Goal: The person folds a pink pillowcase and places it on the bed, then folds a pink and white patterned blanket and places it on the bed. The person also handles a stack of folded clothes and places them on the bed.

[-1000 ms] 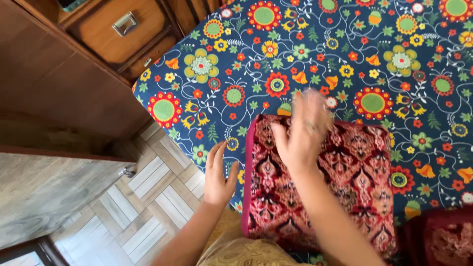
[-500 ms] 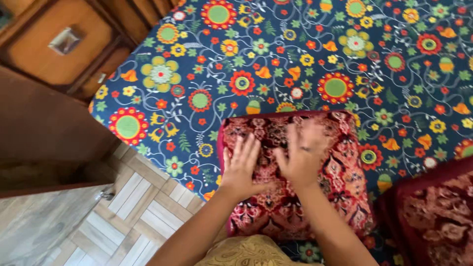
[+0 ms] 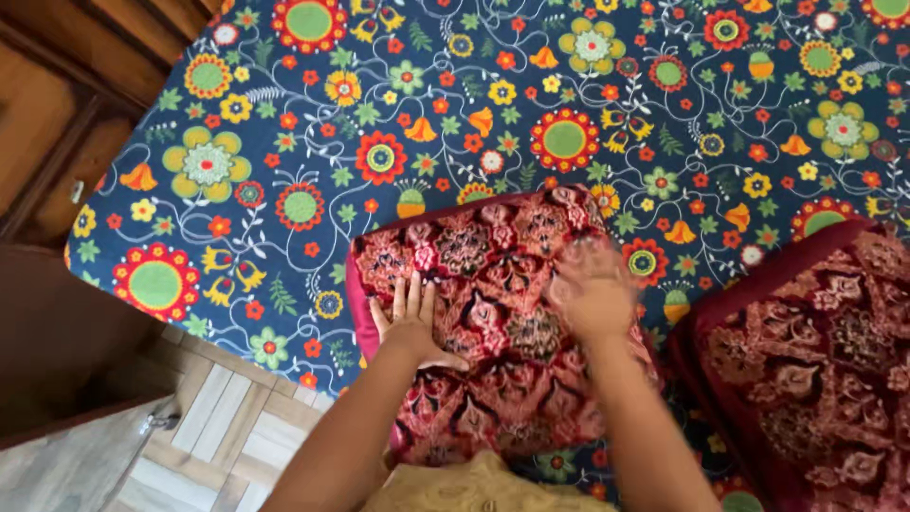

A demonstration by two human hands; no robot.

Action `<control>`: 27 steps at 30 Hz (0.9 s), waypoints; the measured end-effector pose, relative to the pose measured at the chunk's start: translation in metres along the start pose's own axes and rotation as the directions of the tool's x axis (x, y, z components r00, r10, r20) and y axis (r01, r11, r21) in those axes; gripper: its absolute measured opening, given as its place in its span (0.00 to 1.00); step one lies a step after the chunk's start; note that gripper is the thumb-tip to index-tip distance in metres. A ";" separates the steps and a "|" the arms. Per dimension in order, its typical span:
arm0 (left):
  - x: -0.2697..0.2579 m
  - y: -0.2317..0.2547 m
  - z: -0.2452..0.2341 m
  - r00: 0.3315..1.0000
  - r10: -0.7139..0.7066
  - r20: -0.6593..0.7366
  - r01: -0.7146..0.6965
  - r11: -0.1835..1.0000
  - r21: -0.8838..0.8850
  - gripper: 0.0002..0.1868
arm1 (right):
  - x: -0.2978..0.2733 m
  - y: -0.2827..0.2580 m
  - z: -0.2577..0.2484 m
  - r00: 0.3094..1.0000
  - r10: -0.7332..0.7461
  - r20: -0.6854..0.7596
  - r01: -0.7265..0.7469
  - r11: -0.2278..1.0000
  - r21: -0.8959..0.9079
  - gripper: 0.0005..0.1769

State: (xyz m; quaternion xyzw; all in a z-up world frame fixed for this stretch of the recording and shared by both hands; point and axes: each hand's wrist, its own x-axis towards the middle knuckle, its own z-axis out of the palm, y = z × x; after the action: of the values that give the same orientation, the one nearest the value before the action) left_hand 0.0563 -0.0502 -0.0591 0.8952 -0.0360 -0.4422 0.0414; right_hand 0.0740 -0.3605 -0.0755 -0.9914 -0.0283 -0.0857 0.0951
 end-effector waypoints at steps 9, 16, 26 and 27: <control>0.008 0.003 0.008 0.997 -0.071 0.029 0.068 0.994 0.087 0.90 | -0.016 -0.085 -0.028 0.959 0.119 -0.258 -0.048 0.963 0.267 0.27; 0.014 0.000 0.006 0.996 -0.075 -0.044 0.079 0.993 0.092 0.92 | -0.070 0.011 -0.022 0.891 0.292 0.346 -0.263 0.956 -0.129 0.45; -0.034 0.005 -0.001 0.967 -0.084 -0.240 0.106 0.991 0.081 0.84 | -0.173 0.148 0.071 0.650 0.485 0.585 -0.705 0.096 0.703 0.42; -0.045 0.005 0.000 0.948 -0.088 -0.305 0.103 0.994 0.033 0.81 | -0.172 0.150 0.076 0.600 0.515 0.613 -0.714 -0.003 0.701 0.38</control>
State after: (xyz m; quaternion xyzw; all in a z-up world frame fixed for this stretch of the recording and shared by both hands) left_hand 0.0284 -0.0509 -0.0232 0.9538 0.0035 -0.3003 0.0033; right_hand -0.0718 -0.5001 -0.2068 -0.6616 0.3588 0.0858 0.6528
